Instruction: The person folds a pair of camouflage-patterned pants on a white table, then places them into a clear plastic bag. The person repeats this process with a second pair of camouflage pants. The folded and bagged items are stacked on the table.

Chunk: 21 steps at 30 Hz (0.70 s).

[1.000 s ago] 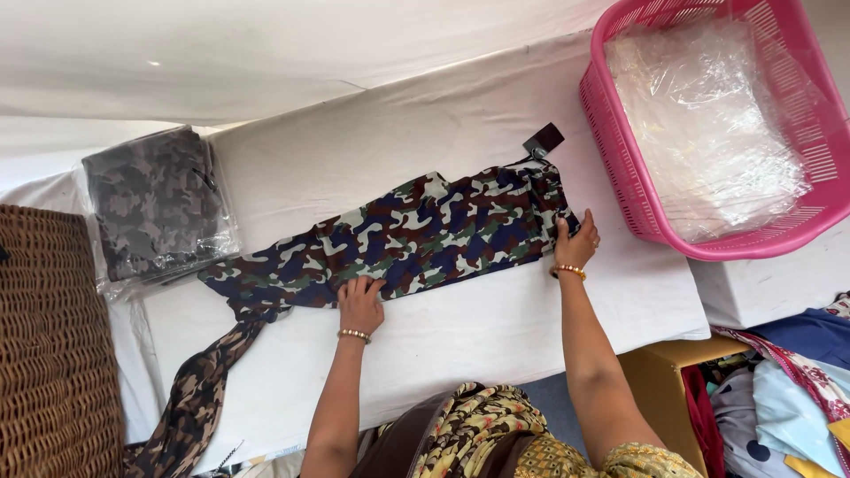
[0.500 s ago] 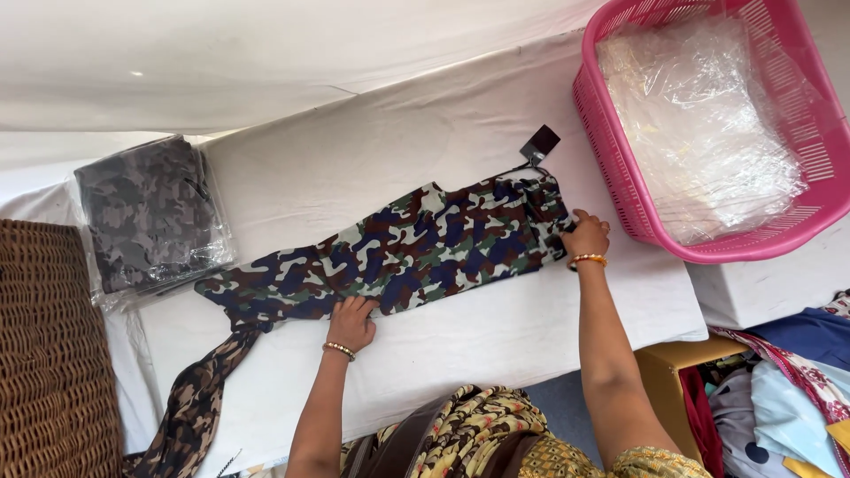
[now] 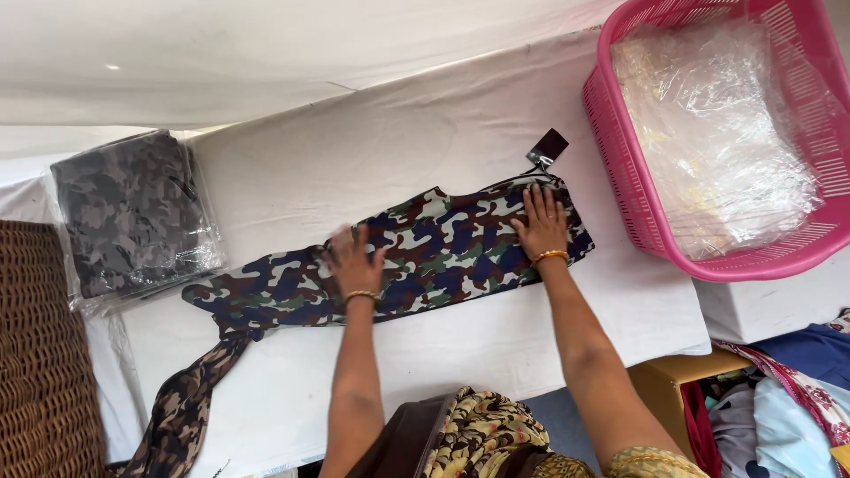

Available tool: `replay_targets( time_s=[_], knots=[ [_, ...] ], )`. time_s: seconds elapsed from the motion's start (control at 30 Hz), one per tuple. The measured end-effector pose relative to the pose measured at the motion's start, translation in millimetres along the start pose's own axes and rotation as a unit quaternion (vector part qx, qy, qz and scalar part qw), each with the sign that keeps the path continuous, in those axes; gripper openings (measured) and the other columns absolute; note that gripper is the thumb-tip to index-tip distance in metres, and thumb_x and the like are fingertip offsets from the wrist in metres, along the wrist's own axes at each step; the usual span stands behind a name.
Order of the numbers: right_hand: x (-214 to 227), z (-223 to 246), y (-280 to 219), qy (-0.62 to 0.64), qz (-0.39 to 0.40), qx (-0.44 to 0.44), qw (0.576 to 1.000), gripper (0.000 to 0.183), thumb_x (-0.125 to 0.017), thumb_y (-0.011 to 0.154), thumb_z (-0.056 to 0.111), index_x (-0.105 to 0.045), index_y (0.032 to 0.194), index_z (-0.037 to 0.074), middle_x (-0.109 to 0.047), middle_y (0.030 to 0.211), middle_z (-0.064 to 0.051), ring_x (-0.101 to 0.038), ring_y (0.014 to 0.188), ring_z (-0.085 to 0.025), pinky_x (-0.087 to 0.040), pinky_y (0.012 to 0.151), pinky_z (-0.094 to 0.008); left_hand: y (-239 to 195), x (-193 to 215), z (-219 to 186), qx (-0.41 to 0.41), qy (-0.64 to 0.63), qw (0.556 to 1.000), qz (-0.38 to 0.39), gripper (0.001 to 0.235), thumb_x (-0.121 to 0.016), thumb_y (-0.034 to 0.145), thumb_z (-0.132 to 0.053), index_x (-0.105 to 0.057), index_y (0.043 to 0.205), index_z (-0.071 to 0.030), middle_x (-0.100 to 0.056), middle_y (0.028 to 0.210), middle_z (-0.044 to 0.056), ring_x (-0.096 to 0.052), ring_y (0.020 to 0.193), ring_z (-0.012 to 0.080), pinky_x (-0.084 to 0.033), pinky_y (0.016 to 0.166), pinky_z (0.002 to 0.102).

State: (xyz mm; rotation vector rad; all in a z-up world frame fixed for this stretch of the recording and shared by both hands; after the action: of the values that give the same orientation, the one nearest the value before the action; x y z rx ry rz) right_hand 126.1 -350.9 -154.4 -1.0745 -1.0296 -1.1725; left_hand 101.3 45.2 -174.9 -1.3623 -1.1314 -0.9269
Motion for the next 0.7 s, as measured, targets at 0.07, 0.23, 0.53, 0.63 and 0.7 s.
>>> replay_targets(
  time_s=[0.07,0.23,0.53,0.63,0.7],
  knots=[
    [3,-28,-5,-0.003,-0.04,-0.033,0.999,0.067,-0.027,0.102,0.058,-0.016,0.162,0.033,-0.003,0.172,0.007,0.0,0.158,-0.016,0.0,0.126,-0.057,-8,0,69,0.086,-0.024,0.995,-0.044,0.077,-0.036,0.103,-0.065,-0.002,0.165,-0.035,0.009,0.174,-0.001,0.005,0.16,0.0278,0.001,0.121,0.066],
    [-10,-34,-1,-0.063,-0.02,-0.062,0.996,0.066,-0.028,0.104,0.057,-0.016,0.164,0.034,-0.003,0.174,0.008,0.002,0.159,-0.015,0.005,0.123,-0.062,-23,0,124,0.142,-0.043,0.986,-0.071,0.073,-0.042,0.102,-0.059,-0.017,0.166,-0.034,0.001,0.173,0.005,0.004,0.158,0.0319,0.003,0.12,0.069],
    [-20,-32,-21,-0.014,-0.003,-0.012,1.0,0.07,-0.058,0.099,0.041,-0.033,0.162,0.029,-0.008,0.178,0.006,-0.002,0.166,-0.019,0.006,0.128,-0.063,-155,-7,84,0.392,-0.265,0.848,-0.239,0.065,-0.08,0.088,-0.034,-0.042,0.139,-0.017,-0.044,0.14,0.016,-0.041,0.13,0.0361,-0.037,0.102,0.062],
    [-11,17,-58,-0.066,-0.055,-0.021,0.996,0.066,-0.066,0.101,0.038,-0.041,0.162,0.029,-0.012,0.178,0.003,-0.007,0.165,-0.021,0.004,0.125,-0.064,-144,-101,138,0.507,-0.536,0.575,-0.354,0.072,-0.081,0.088,-0.021,-0.037,0.144,-0.012,-0.043,0.137,0.018,-0.057,0.113,0.0319,-0.058,0.093,0.047],
    [1,17,-73,-0.001,-0.106,-0.158,0.982,0.078,-0.075,0.093,0.04,-0.039,0.161,0.026,-0.016,0.175,-0.005,-0.013,0.16,-0.028,-0.006,0.121,-0.065,-125,-84,136,0.512,-0.635,0.454,-0.358,0.072,-0.08,0.086,-0.018,-0.037,0.143,-0.013,-0.052,0.13,0.015,-0.061,0.105,0.0297,-0.057,0.083,0.047]
  ],
)
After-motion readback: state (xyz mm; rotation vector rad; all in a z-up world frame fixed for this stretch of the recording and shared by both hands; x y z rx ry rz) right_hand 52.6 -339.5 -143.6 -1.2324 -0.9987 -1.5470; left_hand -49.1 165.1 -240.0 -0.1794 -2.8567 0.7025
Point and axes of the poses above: each hand's wrist, its own y-axis towards the middle knuckle, its own x-axis out of the back of the hand, z = x × y, the point moved 6 cm from there along y, towards the middle knuckle
